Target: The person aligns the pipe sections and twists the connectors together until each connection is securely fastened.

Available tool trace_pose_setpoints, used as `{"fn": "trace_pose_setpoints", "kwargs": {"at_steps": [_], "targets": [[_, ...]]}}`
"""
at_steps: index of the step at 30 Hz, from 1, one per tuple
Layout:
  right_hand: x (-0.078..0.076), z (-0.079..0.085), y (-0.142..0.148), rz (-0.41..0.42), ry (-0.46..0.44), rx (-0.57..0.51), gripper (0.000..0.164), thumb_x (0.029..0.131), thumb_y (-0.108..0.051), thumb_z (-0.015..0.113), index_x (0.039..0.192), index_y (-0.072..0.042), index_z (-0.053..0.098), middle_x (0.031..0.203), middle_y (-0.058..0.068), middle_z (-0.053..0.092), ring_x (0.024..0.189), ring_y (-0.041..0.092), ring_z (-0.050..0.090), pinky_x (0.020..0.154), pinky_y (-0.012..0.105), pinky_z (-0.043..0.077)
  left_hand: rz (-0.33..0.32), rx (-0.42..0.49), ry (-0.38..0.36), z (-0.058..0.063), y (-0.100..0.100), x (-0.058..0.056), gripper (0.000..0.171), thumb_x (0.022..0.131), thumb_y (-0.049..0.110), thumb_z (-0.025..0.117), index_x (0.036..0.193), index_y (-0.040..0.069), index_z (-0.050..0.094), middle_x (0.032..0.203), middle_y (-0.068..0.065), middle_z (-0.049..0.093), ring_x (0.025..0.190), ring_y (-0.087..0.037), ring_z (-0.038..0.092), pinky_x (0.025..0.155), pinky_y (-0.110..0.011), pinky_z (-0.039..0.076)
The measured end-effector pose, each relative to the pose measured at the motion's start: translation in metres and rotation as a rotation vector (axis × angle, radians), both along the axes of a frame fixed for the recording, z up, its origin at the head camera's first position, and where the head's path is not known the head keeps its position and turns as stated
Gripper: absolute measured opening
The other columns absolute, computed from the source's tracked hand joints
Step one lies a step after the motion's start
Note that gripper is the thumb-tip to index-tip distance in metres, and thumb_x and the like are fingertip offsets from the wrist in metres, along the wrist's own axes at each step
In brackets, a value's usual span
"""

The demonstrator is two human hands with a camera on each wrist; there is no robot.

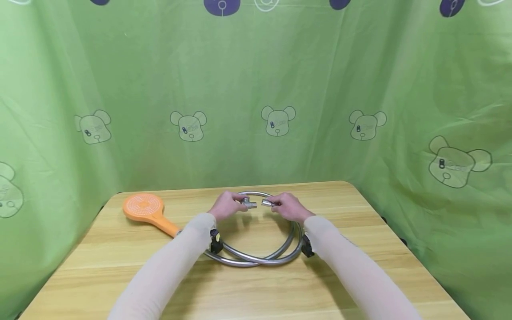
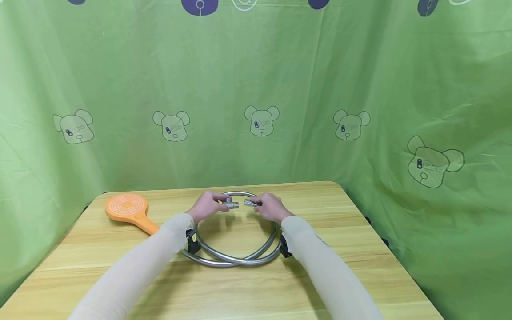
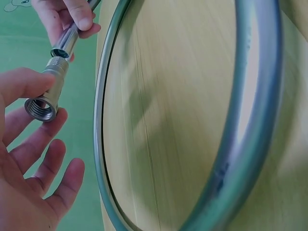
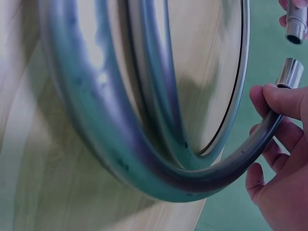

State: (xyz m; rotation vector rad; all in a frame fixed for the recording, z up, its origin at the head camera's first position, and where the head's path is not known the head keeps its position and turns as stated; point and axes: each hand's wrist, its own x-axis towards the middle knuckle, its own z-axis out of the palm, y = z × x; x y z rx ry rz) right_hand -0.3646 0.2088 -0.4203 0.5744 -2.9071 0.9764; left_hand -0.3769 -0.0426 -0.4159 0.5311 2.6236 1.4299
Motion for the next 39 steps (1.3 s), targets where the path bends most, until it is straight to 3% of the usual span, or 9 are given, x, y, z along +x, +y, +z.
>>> {"fn": "trace_pose_setpoints", "kwargs": {"at_steps": [10, 27, 39], "targets": [[-0.0038, -0.0033, -0.0051, 0.006, -0.009, 0.035, 0.043, 0.090, -0.005, 0.072, 0.132, -0.013, 0.067, 0.101, 0.007, 0.074, 0.068, 0.014, 0.051, 0.059, 0.027, 0.046, -0.003, 0.007, -0.002, 0.0014, 0.0080, 0.0008, 0.046, 0.078, 0.015, 0.081, 0.124, 0.017, 0.072, 0.123, -0.005, 0.072, 0.104, -0.020, 0.062, 0.097, -0.042, 0.048], [-0.0024, -0.0021, -0.0047, 0.035, -0.055, 0.041, 0.045, 0.090, -0.004, 0.070, 0.134, -0.011, 0.064, 0.094, 0.006, 0.075, 0.067, 0.013, 0.053, 0.058, 0.024, 0.047, -0.027, 0.004, 0.003, -0.0008, 0.0089, -0.0024, 0.044, 0.079, 0.012, 0.081, 0.122, 0.016, 0.073, 0.119, -0.004, 0.074, 0.104, -0.021, 0.063, 0.099, -0.043, 0.048], [-0.0026, -0.0007, -0.0064, 0.058, -0.025, 0.084, 0.044, 0.090, -0.004, 0.071, 0.133, -0.012, 0.066, 0.093, 0.003, 0.074, 0.067, 0.013, 0.053, 0.060, 0.026, 0.048, -0.051, -0.010, 0.006, -0.0014, 0.0060, -0.0027, 0.044, 0.081, 0.012, 0.080, 0.123, 0.014, 0.072, 0.115, -0.005, 0.075, 0.101, -0.020, 0.065, 0.100, -0.045, 0.049]]}}
